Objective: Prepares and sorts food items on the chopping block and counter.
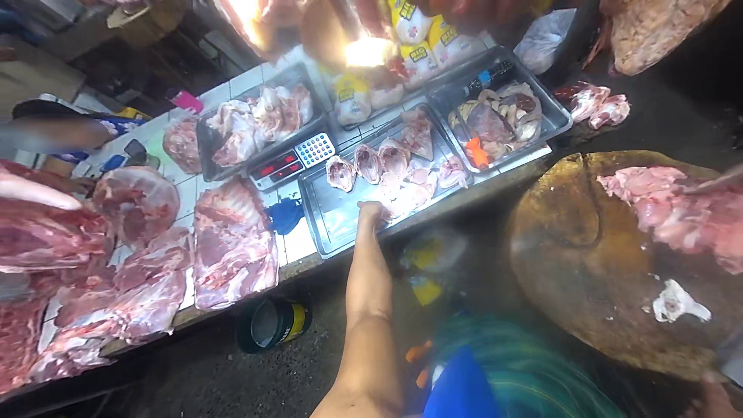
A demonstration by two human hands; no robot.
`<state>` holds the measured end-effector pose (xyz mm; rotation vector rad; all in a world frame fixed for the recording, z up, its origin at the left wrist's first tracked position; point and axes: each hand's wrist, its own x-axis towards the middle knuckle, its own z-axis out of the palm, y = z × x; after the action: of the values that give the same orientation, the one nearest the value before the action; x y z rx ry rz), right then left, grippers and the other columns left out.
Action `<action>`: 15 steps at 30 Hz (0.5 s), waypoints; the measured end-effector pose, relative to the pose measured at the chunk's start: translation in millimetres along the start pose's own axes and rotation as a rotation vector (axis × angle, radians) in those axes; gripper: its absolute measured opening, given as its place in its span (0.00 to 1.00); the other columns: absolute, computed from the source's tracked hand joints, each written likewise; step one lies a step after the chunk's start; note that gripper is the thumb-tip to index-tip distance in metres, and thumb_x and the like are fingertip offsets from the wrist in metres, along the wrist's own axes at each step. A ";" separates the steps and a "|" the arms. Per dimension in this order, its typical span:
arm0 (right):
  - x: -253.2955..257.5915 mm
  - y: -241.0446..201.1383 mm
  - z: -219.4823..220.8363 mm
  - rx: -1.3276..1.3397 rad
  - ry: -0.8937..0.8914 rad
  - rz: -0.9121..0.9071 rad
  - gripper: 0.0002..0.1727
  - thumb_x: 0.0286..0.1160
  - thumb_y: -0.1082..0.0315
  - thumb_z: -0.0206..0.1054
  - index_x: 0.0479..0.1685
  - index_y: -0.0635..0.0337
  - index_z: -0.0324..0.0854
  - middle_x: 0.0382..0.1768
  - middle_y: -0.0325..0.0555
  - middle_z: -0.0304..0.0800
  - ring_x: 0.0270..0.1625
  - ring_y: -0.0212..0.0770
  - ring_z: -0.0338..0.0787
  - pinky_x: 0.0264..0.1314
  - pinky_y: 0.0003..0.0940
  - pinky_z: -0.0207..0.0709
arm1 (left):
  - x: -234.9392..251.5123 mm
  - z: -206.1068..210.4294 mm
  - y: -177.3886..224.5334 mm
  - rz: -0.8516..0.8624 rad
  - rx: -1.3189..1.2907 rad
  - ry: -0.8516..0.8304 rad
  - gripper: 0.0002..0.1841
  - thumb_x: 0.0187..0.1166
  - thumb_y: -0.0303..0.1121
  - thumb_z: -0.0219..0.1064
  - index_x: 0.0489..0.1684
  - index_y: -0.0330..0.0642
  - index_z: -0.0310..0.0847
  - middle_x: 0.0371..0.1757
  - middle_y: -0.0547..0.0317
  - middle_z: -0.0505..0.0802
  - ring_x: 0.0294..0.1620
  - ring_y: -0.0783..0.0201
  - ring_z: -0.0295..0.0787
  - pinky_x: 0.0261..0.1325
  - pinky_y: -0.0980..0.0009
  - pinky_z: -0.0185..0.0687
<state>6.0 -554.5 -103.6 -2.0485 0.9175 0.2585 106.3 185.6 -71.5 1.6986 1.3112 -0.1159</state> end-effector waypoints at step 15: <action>2.2 9.2 -22.1 0.026 0.012 0.064 0.37 0.87 0.39 0.58 0.78 0.64 0.67 0.29 0.53 0.85 0.19 0.46 0.85 0.25 0.49 0.87 | -391.9 427.0 27.5 1.254 0.763 -0.593 0.36 0.68 0.52 0.75 0.80 0.57 0.77 0.86 0.44 0.73 0.73 0.43 0.83 0.66 0.41 0.86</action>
<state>-1.9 -576.1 -96.9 -2.0006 0.9900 0.2674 153.5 -392.6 -60.0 2.5422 -0.4265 -0.3622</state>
